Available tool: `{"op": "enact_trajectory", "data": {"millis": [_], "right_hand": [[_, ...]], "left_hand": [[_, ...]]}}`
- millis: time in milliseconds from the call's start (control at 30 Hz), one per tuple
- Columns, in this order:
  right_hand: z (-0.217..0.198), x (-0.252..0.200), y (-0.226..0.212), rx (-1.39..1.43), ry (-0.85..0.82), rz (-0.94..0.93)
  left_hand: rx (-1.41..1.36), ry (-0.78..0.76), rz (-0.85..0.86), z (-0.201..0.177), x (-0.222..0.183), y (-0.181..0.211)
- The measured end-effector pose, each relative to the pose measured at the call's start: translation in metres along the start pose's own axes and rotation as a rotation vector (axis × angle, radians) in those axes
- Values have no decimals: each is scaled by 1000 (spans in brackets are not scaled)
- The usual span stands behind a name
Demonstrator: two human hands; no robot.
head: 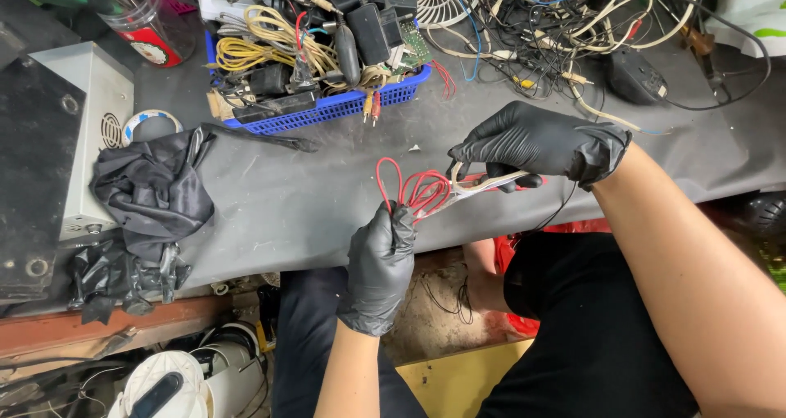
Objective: A person wearing black gloves is wiring electronic components, stripping wires, and applying tape on a cluttered workbench.
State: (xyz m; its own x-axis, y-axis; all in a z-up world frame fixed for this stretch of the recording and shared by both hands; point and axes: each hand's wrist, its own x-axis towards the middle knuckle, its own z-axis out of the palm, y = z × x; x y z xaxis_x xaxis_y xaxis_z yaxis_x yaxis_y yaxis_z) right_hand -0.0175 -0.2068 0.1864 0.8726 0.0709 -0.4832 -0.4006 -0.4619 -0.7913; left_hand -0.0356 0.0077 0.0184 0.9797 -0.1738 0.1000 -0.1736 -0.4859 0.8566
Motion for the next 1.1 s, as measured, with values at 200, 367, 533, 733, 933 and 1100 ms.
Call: {"op": "enact_trajectory", "data": {"millis": [200,367,533,733,933,1100], "right_hand": [[-34,4,18,102,236,-26],[-27,12,22,95,384,35],[-34,37,45,88,385,-33],[-22,38,45,230,324,-158],[3,26,36,169,71,-195],[27,13,14,76,-57,-215]], "left_hand": [[-299,152,-196,-8,5,-23],[-1113,5,-309,0,19,-40],[-1370,-289,-185,11,33,-60],[-1710,-761,23,24,49,-84],[-1474,-210,-183,24,20,-35],[-682,171,-281,42,23,-49]]}}
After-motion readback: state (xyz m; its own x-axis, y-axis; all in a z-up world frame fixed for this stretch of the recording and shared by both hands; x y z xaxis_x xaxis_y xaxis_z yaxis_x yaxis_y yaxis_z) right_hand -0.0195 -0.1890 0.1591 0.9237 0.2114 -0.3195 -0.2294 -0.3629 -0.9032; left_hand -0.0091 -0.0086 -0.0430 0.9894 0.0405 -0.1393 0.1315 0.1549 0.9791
